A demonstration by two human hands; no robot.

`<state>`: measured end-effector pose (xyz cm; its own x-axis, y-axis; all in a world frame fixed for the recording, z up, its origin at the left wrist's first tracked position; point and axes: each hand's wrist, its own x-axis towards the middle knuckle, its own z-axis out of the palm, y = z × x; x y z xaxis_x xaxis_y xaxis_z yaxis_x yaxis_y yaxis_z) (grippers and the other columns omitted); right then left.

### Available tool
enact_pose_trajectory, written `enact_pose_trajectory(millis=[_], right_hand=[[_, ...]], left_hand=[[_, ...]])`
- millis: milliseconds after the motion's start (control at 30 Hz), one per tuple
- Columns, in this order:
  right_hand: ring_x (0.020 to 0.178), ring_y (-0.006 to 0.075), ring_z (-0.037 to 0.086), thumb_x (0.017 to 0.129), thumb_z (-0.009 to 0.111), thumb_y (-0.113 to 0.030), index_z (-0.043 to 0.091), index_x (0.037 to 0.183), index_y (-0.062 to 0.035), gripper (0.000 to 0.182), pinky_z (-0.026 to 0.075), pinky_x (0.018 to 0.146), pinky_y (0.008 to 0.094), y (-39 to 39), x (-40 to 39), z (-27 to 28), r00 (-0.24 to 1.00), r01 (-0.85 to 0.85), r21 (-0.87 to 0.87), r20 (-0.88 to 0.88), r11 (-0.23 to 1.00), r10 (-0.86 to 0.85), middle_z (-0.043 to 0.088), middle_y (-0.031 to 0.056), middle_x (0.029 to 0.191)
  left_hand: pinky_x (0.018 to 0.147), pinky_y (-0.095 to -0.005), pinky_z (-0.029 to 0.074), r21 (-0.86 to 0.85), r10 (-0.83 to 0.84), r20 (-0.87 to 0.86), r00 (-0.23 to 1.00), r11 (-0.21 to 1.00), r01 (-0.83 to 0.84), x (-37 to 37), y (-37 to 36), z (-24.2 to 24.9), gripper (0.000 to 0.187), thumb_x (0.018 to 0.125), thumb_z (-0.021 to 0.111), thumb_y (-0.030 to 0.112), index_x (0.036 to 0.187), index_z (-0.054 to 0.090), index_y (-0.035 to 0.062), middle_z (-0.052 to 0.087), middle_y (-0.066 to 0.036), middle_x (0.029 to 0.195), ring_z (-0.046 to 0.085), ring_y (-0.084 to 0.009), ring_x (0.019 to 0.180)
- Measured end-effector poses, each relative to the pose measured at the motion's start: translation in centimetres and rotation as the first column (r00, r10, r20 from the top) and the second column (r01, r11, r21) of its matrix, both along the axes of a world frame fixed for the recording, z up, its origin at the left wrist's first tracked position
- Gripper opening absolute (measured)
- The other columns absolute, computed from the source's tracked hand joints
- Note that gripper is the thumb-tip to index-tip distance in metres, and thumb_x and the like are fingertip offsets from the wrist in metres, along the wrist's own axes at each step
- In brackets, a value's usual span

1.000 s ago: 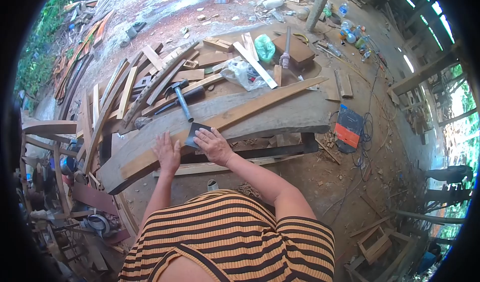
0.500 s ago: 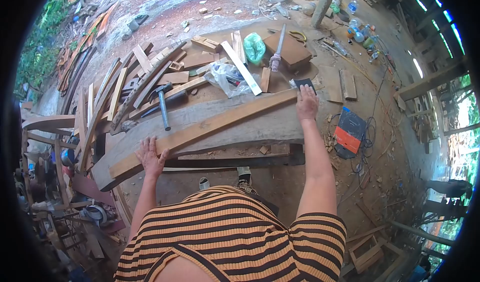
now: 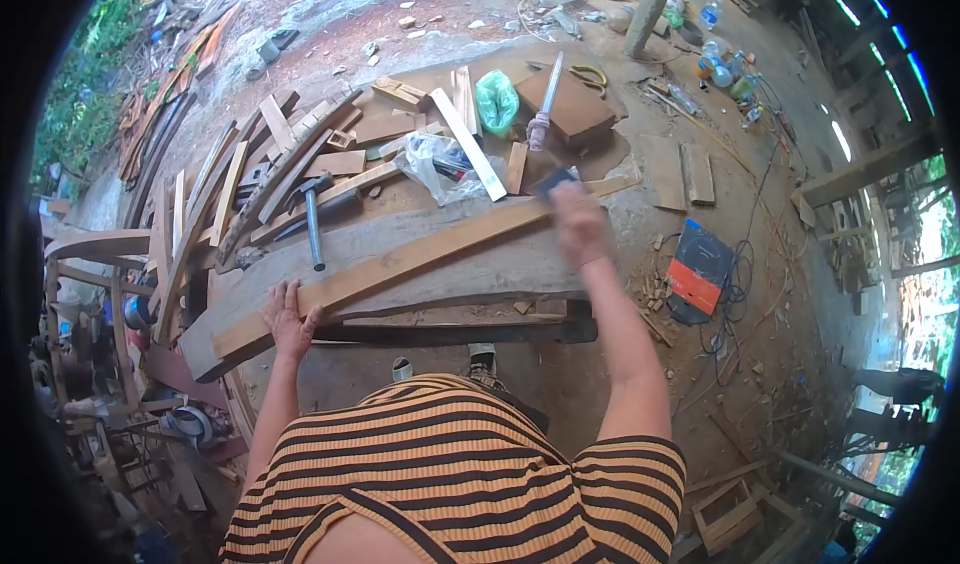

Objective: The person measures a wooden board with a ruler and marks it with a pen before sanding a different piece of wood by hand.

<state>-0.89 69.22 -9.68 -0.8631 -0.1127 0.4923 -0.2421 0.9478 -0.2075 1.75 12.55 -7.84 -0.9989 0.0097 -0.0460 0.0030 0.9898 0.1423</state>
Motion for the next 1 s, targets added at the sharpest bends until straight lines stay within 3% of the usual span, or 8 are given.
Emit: enact_pose_trajectory(millis=[100,200,400,533,600,733,900,1000], right_hand=[[0.124,0.0293,0.049,0.093,0.05,-0.021,0.061,0.121,-0.006,0.033,0.035,0.104,0.0437,7.4,-0.4,-1.8,0.875,0.478,0.021,0.07,0.878,-0.478,0.056,0.0146,0.13],[0.126,0.0278,0.048,0.093,0.052,-0.025,0.06,0.124,-0.0096,0.036,0.034,0.104,0.0462,6.7,-0.5,-2.3,0.798,0.599,-0.017,0.098,0.801,-0.595,0.055,0.0121,0.133],[0.123,0.0323,0.05,0.088,0.05,-0.013,0.059,0.122,-0.0059,0.035,0.035,0.102,0.0482,-11.4,3.2,0.6,0.989,0.106,-0.074,0.109,0.992,-0.097,0.055,0.0165,0.13],[0.118,0.0332,0.053,0.085,0.049,-0.007,0.059,0.12,-0.0043,0.037,0.037,0.098,0.0475,-15.7,5.1,1.2,0.961,-0.257,-0.156,0.066,0.954,0.27,0.057,0.0191,0.125],[0.115,0.0332,0.054,0.084,0.049,-0.005,0.059,0.117,-0.0026,0.035,0.038,0.096,0.0463,-12.4,4.0,1.6,0.974,-0.222,-0.074,0.022,0.972,0.225,0.058,0.0197,0.121],[0.117,0.0346,0.054,0.09,0.049,-0.009,0.061,0.117,0.0004,0.03,0.038,0.099,0.0423,-2.4,2.4,0.2,0.991,0.137,-0.06,-0.003,0.989,-0.137,0.06,0.0199,0.121],[0.124,0.034,0.048,0.097,0.045,-0.017,0.059,0.123,-0.0015,0.033,0.034,0.104,0.0448,-5.0,1.4,-1.0,0.917,0.395,-0.123,0.113,0.91,-0.383,0.055,0.0193,0.13],[0.125,0.0338,0.048,0.095,0.049,-0.017,0.058,0.124,-0.0035,0.034,0.029,0.107,0.0485,-14.6,2.7,-1.2,0.987,0.142,-0.122,0.091,0.982,-0.131,0.054,0.0191,0.132]], left_hand=[[0.112,-0.059,-0.002,-0.006,0.002,0.006,1.0,1.0,-0.002,0.1,0.0,0.1,0.081,0.079,0.053,0.069,0.142,0.039,0.0204,0.029,-0.01,0.152,0.016,-0.0306,0.143],[0.112,-0.0584,-0.002,-0.007,0.001,0.002,1.0,1.0,-0.001,0.0,0.1,0.2,0.081,0.079,0.052,0.069,0.142,0.039,0.0203,0.029,-0.01,0.152,0.016,-0.0302,0.144],[0.112,-0.0591,-0.001,-0.009,0.025,0.01,1.0,1.0,-0.025,0.0,0.6,0.7,0.081,0.079,0.051,0.07,0.142,0.039,0.0202,0.029,-0.011,0.151,0.017,-0.0307,0.143],[0.111,-0.0605,0.0,0.009,0.011,0.008,1.0,1.0,-0.011,0.1,0.2,0.6,0.08,0.079,0.052,0.069,0.142,0.038,0.0213,0.029,-0.011,0.151,0.017,-0.0314,0.143],[0.111,-0.061,0.0,0.006,0.026,0.003,1.0,1.0,-0.026,0.0,0.2,0.5,0.081,0.078,0.052,0.069,0.142,0.038,0.0218,0.03,-0.011,0.151,0.017,-0.0319,0.143],[0.11,-0.0631,0.0,0.03,0.006,-0.003,1.0,1.0,-0.005,0.3,0.1,0.8,0.082,0.079,0.05,0.07,0.142,0.037,0.0196,0.028,-0.012,0.152,0.016,-0.0338,0.143],[0.11,-0.0624,-0.002,0.017,0.028,-0.056,0.998,0.999,-0.027,0.4,-0.4,-0.4,0.085,0.078,0.048,0.073,0.144,0.034,0.0203,0.027,-0.012,0.152,0.015,-0.0328,0.143],[0.11,-0.0629,-0.004,0.026,0.028,-0.069,0.997,0.999,-0.026,0.6,-0.8,-1.1,0.088,0.077,0.046,0.076,0.145,0.032,0.0208,0.026,-0.012,0.152,0.014,-0.0322,0.144]])
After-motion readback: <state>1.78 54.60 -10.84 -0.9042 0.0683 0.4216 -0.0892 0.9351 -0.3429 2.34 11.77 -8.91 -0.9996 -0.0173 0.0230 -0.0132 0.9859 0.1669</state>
